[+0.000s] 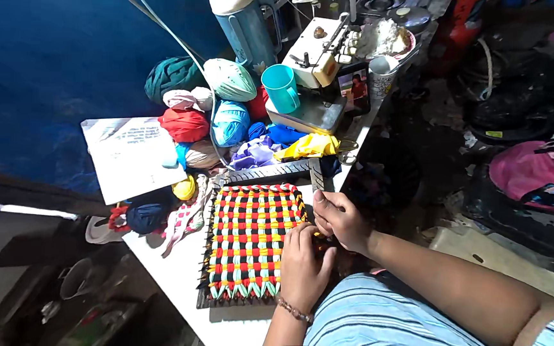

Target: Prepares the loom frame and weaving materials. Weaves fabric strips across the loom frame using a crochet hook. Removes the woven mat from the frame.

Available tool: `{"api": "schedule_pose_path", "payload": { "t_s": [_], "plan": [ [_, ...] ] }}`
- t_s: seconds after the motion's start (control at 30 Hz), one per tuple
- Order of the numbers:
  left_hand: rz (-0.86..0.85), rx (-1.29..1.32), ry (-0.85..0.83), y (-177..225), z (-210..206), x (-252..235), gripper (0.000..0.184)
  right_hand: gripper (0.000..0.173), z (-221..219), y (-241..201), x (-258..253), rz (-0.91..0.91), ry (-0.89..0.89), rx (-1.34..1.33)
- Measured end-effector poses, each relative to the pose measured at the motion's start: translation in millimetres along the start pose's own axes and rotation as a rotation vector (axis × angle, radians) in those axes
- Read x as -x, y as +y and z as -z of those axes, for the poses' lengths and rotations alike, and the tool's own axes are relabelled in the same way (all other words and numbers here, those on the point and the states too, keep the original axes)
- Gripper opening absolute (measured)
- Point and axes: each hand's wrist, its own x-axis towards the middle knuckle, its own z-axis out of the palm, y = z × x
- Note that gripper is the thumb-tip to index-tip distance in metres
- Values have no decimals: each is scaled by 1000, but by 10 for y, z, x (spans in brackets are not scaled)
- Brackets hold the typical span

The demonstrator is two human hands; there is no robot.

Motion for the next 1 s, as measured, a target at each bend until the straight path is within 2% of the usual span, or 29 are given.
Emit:
{"api": "schedule_pose_path", "payload": {
  "t_s": [0.1,0.3,0.53,0.67,0.77,0.9,1.0],
  "plan": [
    [50,-60,15,50,-55,-35,44,39,22,-11,7,-8,0,12],
    [49,-121,45,83,-101,-33,41,41,30,-50,9,-14,54,36],
    [43,-144,52,103,-91,-22,38,43,-92,-188,-56,-21,39,46],
    [42,62,-23,-33,-6,0,41,40,-38,-145,-119,-50,36,-1],
    [79,210,-47,-119,101,-18,25,37,-3,-185,-122,-103,49,-101],
    [-154,28,37,-215,125,-118,19,25,22,-218,-155,-145,74,-189],
    [-279,-57,40,-269,135,-148,18,18,24,-215,-150,-159,122,-194]
  ]
}}
